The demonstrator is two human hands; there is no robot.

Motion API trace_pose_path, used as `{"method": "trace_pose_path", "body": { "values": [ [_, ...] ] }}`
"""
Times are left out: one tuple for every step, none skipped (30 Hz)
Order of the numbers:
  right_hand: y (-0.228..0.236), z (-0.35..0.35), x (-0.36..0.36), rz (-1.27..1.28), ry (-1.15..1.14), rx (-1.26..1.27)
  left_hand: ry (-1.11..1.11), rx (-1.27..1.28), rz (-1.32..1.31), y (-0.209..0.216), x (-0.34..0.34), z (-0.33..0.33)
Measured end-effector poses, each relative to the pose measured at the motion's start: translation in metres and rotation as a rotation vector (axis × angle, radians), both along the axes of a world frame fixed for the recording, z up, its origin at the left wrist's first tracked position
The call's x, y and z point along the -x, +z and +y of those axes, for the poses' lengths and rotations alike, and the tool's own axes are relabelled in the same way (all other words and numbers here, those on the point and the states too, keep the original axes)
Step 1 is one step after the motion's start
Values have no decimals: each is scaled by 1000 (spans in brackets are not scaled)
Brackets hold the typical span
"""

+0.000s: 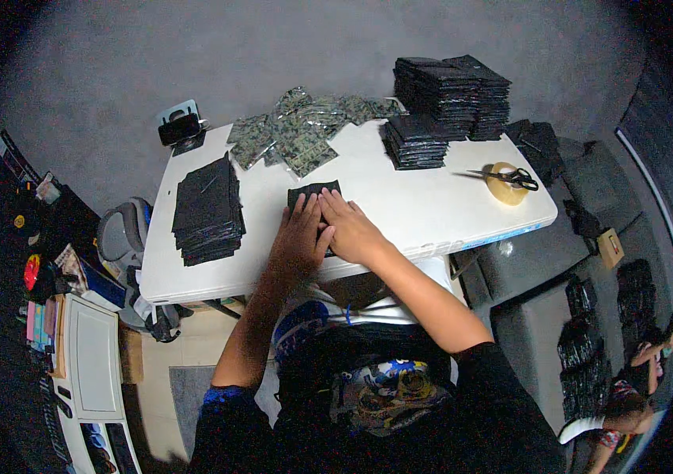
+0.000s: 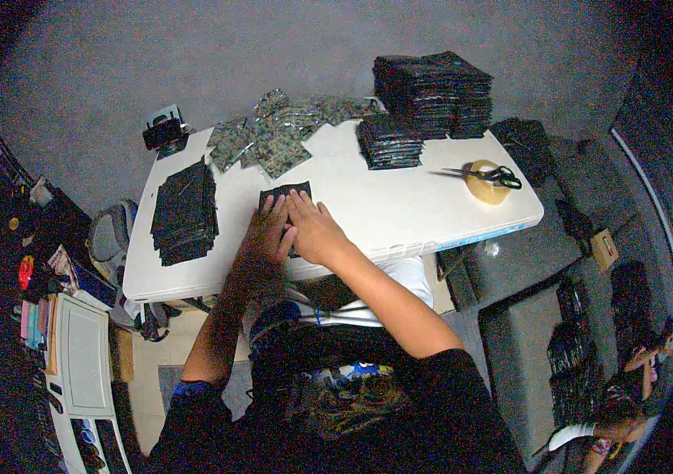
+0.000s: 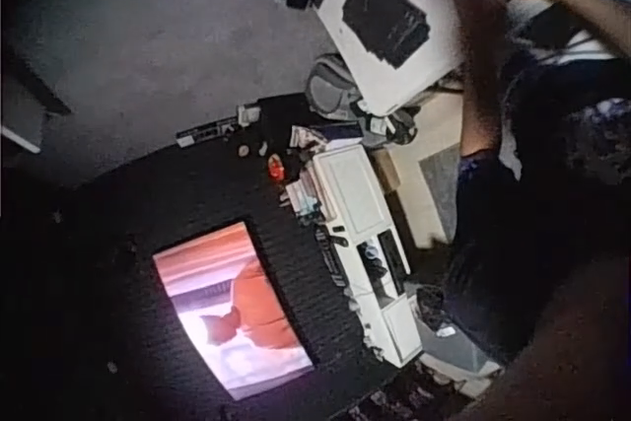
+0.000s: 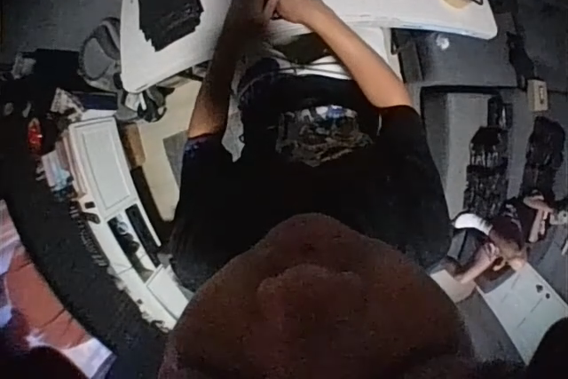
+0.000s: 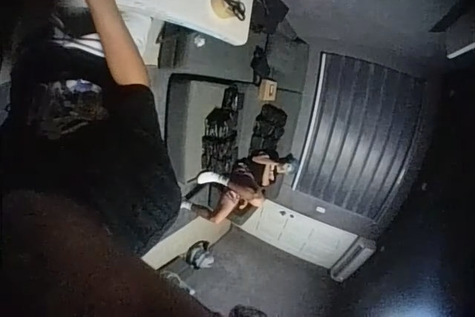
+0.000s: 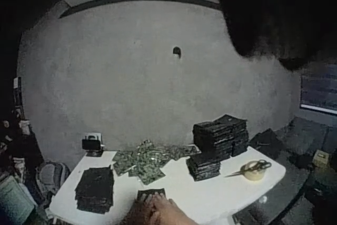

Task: The recorder is packing camouflage-patterned items into black plastic bags on a table.

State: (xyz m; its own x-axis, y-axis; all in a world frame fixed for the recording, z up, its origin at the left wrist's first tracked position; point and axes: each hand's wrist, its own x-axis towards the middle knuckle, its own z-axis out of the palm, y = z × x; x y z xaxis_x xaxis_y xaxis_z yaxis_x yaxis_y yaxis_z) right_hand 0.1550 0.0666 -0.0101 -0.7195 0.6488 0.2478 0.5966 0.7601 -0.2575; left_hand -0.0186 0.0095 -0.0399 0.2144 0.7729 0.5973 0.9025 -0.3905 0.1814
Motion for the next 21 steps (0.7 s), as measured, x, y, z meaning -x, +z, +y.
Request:
{"method": "trace_pose_path", "body": {
  "values": [
    [-3, -2, 2, 1, 1, -4, 1, -4, 1, -2, 2, 0],
    [-6, -5, 3, -30, 1, 9, 26, 43, 39, -4, 4, -1],
    [-10, -8, 4, -62, 1, 21, 52, 90, 77, -7, 6, -3],
    [-8, -11, 3, -66, -7, 35, 54, 88, 77, -7, 5, -5],
    [-6, -12, 3, -67, -4, 34, 51, 103, 65, -7, 4, -7],
    [-4, -13, 3, -90, -8, 43, 49, 118, 53, -7, 3, -8],
    [-4, -15, 2, -112, -13, 55, 50, 121, 52, -6, 2, -10],
    [-5, -14, 1, -114, -11, 59, 41, 127, 42, -5, 1, -10],
    [-5, -12, 1, -159, -15, 23, 32, 134, 32, -4, 0, -11],
    [-5, -11, 2, -204, -17, -14, 34, 139, 29, -4, 1, -11],
    [-6, -10, 2, -206, -15, -9, 50, 143, 59, -4, 1, -10],
    [-7, -10, 3, -202, -19, 3, 66, 147, 89, -5, 2, -11],
    [-6, -9, 3, -194, -25, 12, 66, 150, 90, -4, 2, -10],
    [-6, -8, 3, -194, -25, 15, 81, 178, 101, -3, 1, -9],
    [-5, -8, 3, -220, -26, 16, 95, 205, 112, -1, 1, -9],
    [-4, -9, 4, -248, -24, 17, 96, 206, 112, -2, 2, -9],
    [-2, -10, 5, -249, -23, 18, 94, 212, 105, -2, 3, -9],
    [-1, -12, 5, -248, -22, 43, 91, 218, 98, -1, 4, -10],
    [-1, -11, 4, -248, -24, 67, 89, 218, 97, -2, 3, -11],
    [-4, -12, 3, -249, -27, 67, 97, 194, 95, -2, 2, -13],
    [-8, -13, 4, -224, -42, 43, 106, 170, 93, -3, 1, -14]
  ]
}}
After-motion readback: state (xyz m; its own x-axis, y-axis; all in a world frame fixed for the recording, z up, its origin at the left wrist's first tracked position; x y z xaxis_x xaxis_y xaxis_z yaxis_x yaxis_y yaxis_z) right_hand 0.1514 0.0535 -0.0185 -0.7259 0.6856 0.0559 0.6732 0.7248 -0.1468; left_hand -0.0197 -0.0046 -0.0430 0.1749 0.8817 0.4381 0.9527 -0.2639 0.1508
